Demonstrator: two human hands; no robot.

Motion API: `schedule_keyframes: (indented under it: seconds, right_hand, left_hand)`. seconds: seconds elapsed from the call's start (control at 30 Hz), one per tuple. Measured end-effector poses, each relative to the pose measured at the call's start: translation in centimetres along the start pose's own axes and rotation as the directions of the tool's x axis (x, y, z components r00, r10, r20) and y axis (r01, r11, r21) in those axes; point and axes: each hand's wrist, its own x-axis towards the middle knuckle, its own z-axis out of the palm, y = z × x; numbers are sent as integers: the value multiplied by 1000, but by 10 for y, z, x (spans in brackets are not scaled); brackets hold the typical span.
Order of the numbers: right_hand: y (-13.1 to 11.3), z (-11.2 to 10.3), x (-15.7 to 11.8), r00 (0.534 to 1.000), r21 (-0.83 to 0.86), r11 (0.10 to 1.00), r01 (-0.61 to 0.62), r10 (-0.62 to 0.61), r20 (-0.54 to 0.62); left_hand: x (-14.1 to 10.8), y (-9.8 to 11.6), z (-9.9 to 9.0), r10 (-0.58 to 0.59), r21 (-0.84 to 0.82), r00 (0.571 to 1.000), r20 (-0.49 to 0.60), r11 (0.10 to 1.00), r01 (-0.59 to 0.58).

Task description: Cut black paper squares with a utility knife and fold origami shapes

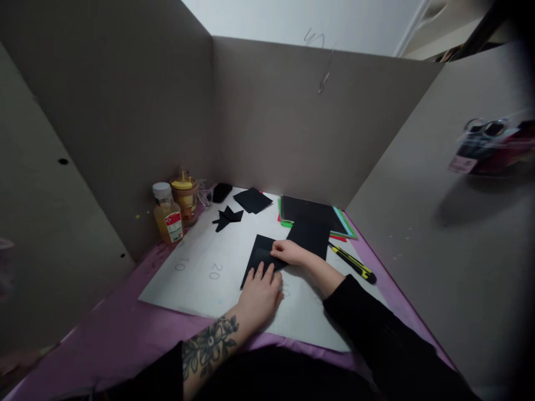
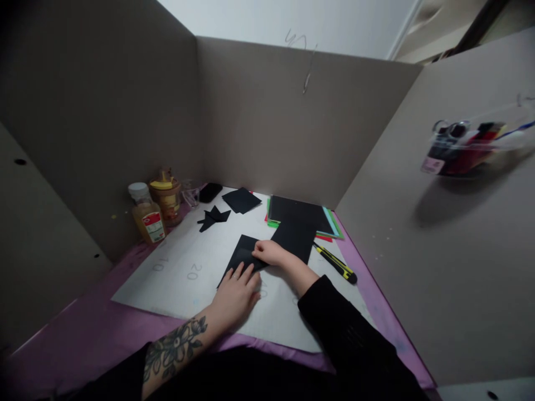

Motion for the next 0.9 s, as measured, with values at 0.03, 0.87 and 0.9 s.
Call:
schedule_keyframes:
  seconds: [0.03, 0.87, 0.9]
  right_hand:
    - [1, 2, 2, 1000, 5, 1000, -8, 8, 5]
    - [-6, -8, 13, 971, 100, 980, -171, 150, 186]
    - [-8, -8, 14, 970, 77, 981, -177, 161, 180]
  left_hand:
    - [0, 0, 0, 0, 3, 1000, 0, 1000, 0]
    - [0, 1, 0, -25, 27, 1000, -7, 999, 25]
    - [0, 1, 0, -30, 29, 999, -12, 999, 30]
